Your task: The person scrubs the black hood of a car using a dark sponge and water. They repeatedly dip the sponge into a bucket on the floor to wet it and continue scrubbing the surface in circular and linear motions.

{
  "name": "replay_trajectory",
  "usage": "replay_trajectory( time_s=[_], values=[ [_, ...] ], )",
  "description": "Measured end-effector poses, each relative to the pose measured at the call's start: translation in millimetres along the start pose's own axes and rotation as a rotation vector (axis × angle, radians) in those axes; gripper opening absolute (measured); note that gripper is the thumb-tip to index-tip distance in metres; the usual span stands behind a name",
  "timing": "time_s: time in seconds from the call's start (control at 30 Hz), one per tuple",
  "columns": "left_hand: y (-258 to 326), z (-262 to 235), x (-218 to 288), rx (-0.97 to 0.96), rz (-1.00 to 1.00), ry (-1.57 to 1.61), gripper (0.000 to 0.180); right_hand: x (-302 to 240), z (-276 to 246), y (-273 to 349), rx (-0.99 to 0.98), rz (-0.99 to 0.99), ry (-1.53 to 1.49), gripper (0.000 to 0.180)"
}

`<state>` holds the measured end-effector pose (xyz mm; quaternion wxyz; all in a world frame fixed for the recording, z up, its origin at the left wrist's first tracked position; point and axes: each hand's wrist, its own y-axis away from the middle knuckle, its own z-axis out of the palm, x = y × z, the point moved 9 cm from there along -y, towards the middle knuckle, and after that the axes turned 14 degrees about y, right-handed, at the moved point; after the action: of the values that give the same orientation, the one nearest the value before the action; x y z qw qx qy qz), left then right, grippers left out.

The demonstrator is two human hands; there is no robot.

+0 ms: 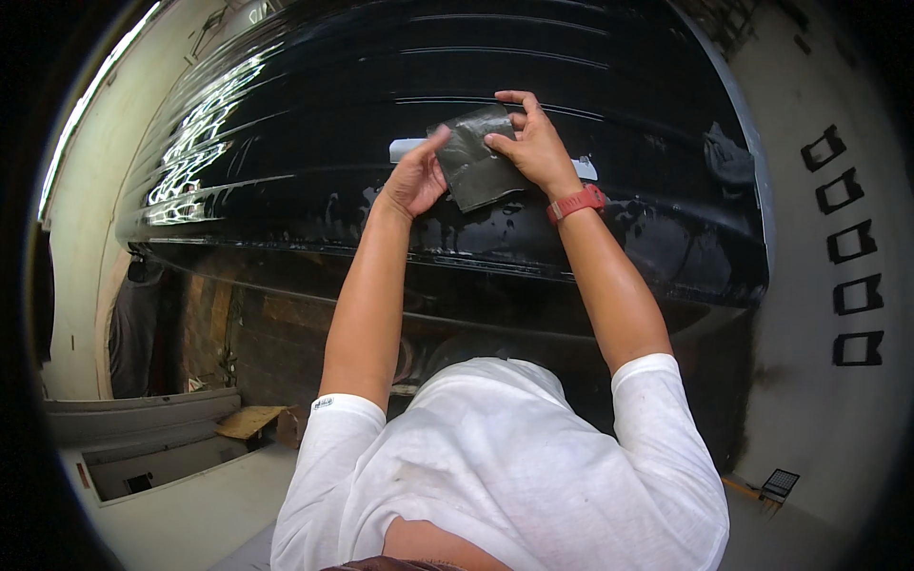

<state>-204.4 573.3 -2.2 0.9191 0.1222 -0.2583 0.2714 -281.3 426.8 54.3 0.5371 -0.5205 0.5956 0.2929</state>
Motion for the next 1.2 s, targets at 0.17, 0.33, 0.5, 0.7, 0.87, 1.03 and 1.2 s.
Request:
replay_trajectory(
  time_s=[0.17,0.33,0.5,0.7,0.87,1.03,1.2],
  values=[
    [-5,-10,-1,0.02,0.031,-0.021,0.023,14,-21,2,0.153,0.037,0.235,0.068],
    [-3,-9,2,0.022,0.027,0.01,0.023,37,-28,5,0.058,0.189,0.058,0.068],
    [-2,-7,1,0.058,0.022,-0.062,0.031,41,-18,10,-0.06,0.149,0.033,0.062],
    [1,12,-9,0.087,-0.021,-0.499,0.046,46,-35,16,0.078,0.223,-0.076,0.055],
    [1,-1,1,0.138,0.006,-0.527,0.046,54,-32,14,0.093,0.249,-0.19,0.048],
    [6,5,3,0.183,0.039,-0.571,0.041,57,-40,15,0.14,0.228,-0.188,0.041],
    [0,23,-2,0.087,0.285,-0.438,0.025,45,-76,30,0.395,0.124,-0.154,0.026]
  ],
)
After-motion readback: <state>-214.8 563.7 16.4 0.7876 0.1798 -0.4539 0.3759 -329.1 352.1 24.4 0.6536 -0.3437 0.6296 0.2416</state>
